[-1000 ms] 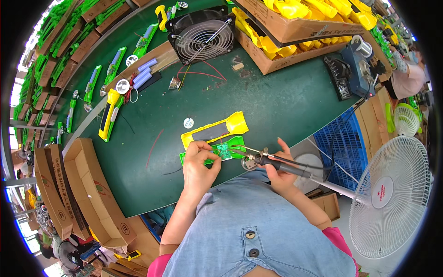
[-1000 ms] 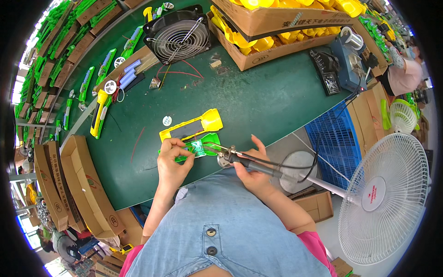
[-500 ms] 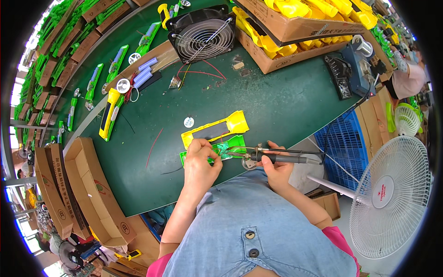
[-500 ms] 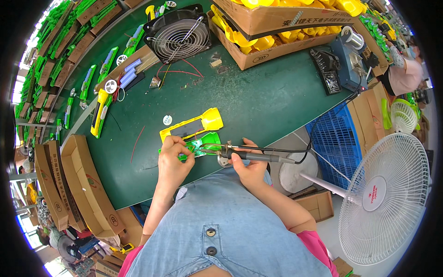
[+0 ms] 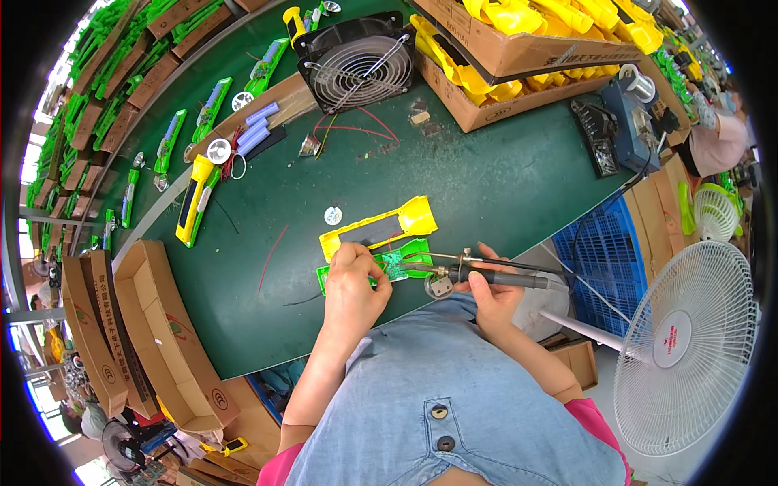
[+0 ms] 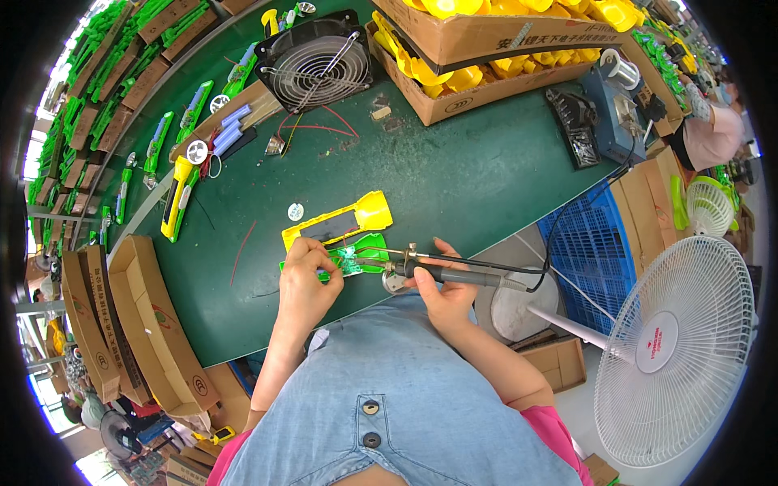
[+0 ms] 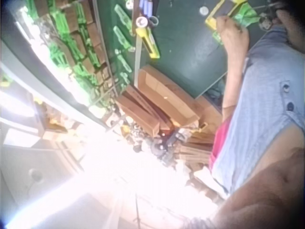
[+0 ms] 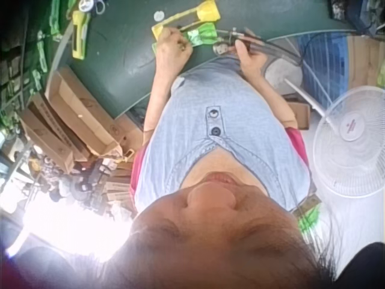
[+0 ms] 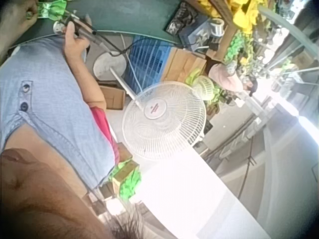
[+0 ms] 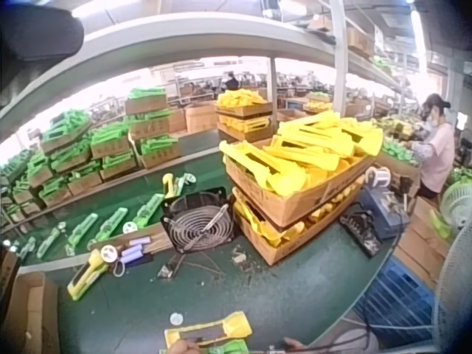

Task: The person solders a circuit board and wires into a yellow flashlight housing using a soldering iron.

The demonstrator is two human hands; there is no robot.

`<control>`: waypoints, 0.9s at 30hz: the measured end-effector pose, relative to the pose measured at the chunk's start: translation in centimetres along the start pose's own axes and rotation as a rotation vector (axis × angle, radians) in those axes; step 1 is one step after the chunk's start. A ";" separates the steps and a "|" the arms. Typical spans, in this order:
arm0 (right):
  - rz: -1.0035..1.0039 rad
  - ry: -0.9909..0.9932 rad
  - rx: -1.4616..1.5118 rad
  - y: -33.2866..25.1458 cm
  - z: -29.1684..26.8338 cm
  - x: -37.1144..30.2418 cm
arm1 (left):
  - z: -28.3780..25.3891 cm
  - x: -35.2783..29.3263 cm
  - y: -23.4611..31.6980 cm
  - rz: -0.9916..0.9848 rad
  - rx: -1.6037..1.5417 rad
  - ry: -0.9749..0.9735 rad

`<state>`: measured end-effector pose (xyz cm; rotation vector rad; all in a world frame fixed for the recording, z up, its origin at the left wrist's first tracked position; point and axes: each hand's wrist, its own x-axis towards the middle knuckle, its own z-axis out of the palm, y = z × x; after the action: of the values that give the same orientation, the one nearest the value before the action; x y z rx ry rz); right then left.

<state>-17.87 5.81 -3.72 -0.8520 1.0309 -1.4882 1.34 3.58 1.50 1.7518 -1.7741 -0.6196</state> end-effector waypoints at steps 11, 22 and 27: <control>-0.051 0.009 -0.124 0.2 -0.6 0.1 | -0.2 0.1 -0.5 0.046 0.050 -0.017; -0.034 0.024 -0.001 0.1 0.0 -0.1 | -2.1 -9.5 -4.0 -0.892 -1.418 0.392; -0.062 -0.026 -0.052 0.6 0.1 0.0 | -1.5 -7.0 -5.4 -0.642 -1.115 0.425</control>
<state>-17.61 5.76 -4.21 -0.9448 1.0360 -1.5040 6.24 10.48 -1.56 1.3943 -0.3385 -1.0978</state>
